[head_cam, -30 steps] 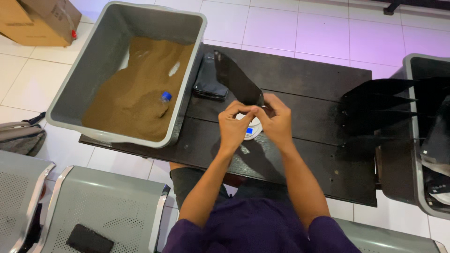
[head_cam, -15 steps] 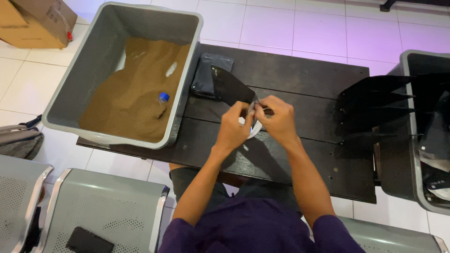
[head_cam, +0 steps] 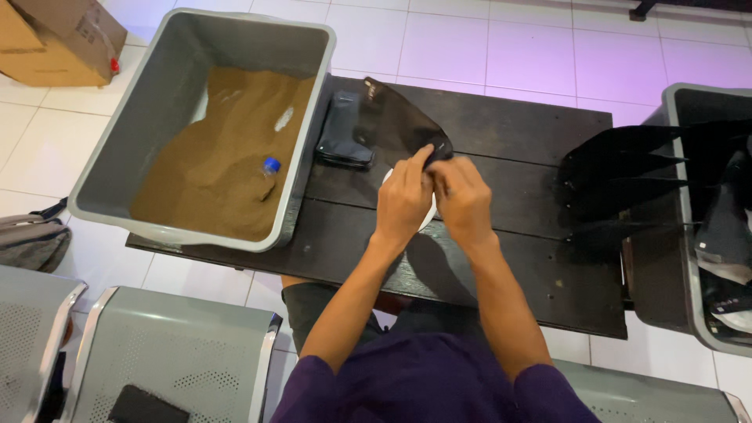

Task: The person repeatedly places a black pouch on a digital scale, pours a brown granular substance from a plastic bottle into the pouch, and then folds the pouch closed. This cycle is repeated multiple times.

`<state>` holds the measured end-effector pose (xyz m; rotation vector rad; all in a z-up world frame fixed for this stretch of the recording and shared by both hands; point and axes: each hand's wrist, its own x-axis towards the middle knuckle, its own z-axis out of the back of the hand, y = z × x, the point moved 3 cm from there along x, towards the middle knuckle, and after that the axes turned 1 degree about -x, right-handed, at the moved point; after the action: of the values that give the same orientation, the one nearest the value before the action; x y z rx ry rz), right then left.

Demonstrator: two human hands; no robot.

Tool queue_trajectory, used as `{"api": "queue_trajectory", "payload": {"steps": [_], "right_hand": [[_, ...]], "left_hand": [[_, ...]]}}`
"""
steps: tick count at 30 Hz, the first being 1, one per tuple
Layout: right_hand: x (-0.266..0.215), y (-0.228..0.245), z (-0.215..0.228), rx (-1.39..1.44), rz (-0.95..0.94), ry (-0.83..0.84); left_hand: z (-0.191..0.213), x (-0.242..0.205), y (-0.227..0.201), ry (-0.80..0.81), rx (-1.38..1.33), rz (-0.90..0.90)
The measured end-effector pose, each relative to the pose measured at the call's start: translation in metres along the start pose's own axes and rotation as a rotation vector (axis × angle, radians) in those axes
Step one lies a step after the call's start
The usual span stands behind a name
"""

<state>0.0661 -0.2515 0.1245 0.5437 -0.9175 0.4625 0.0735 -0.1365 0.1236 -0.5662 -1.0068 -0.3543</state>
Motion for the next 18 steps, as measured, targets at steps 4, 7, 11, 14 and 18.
{"api": "queue_trajectory", "payload": {"steps": [4,7,11,14,18], "right_hand": [[0.010,-0.013,0.023,0.381,-0.415,0.235],[-0.001,-0.019,0.022,0.902,-0.624,0.214],[-0.072,-0.067,-0.015,1.332,-0.758,0.031],[-0.160,-0.138,-0.054,1.476,-0.850,-0.044],[-0.120,-0.091,-0.024,1.628,-0.944,-0.168]], "left_hand": [[0.017,0.015,-0.020,-0.058,0.151,-0.183],[0.001,0.009,-0.020,-0.002,0.071,-0.272],[-0.018,-0.005,-0.026,0.038,-0.103,-0.386],[-0.017,-0.008,-0.032,0.051,-0.262,-0.388],[0.009,0.021,-0.014,-0.119,-0.303,-0.108]]}}
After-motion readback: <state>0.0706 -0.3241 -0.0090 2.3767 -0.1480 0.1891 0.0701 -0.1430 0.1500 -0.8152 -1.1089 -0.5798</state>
